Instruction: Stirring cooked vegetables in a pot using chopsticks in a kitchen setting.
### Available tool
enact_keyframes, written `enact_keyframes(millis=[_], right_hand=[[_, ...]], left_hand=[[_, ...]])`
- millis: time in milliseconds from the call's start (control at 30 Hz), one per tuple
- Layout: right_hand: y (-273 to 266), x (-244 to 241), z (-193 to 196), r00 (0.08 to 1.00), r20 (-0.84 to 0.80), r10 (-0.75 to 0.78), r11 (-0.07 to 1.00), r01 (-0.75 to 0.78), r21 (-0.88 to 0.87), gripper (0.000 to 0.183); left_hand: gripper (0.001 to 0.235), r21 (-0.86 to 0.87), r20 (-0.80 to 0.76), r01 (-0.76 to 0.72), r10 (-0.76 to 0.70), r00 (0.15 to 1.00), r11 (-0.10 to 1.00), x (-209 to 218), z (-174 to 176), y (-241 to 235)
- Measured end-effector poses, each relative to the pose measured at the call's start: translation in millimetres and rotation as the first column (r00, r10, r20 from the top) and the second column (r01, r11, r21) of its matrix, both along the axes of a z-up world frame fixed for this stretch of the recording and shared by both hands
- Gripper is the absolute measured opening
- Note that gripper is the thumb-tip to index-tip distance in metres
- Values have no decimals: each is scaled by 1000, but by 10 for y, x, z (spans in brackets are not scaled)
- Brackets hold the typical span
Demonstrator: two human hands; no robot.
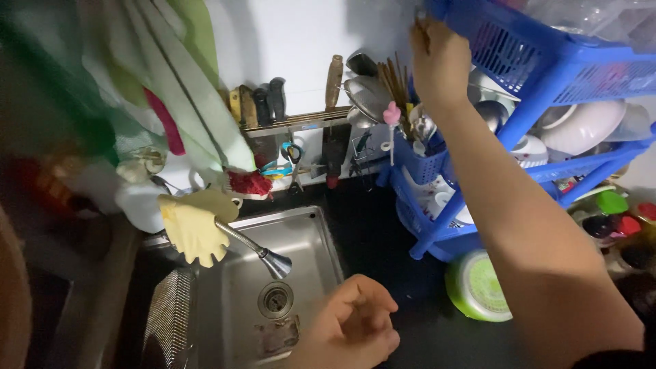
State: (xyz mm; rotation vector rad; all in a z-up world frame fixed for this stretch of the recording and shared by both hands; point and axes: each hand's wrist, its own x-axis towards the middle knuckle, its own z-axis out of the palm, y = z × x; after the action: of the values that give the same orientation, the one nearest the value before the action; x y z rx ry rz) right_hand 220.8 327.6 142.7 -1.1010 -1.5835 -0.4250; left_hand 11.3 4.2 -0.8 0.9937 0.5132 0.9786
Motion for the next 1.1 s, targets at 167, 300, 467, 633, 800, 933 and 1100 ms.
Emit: enact_keyframes(millis=[167, 300, 467, 633, 800, 933, 1100], right_hand=[[-975, -28, 32, 928, 273, 252, 944, -299, 143, 16], [-1988, 107, -234, 824, 471, 316, 889, -430, 157, 29], [-3462, 832, -1415, 976, -41, 216, 930, -218, -297, 17], [-4674, 1250, -1844, 913, -405, -47, 681, -267, -682, 17], [-5730, 1459, -1797, 937, -348, 25, 673, -272, -687, 20], [-6433, 1494, -1540, 990, -141, 0, 792, -86, -605, 20], [-7330, 1623, -1825, 982, -122, -145, 713, 18, -701, 28]], left_hand=[[19, -15, 16, 81, -81, 997, 997, 43, -24, 44], [12, 46, 89, 172, -175, 980, 984, 172, 11, 45], [14, -15, 68, 229, -228, 971, 973, 575, -149, -39], [20, -64, 2, 432, -433, 901, 900, 1191, -390, -315], [31, -340, -179, 691, -765, 619, 638, 1806, -304, -809], [38, -361, -249, 839, -909, 333, 406, 2250, -558, -1258], [43, -385, -213, 909, -974, 78, 157, 2685, -808, -1751]])
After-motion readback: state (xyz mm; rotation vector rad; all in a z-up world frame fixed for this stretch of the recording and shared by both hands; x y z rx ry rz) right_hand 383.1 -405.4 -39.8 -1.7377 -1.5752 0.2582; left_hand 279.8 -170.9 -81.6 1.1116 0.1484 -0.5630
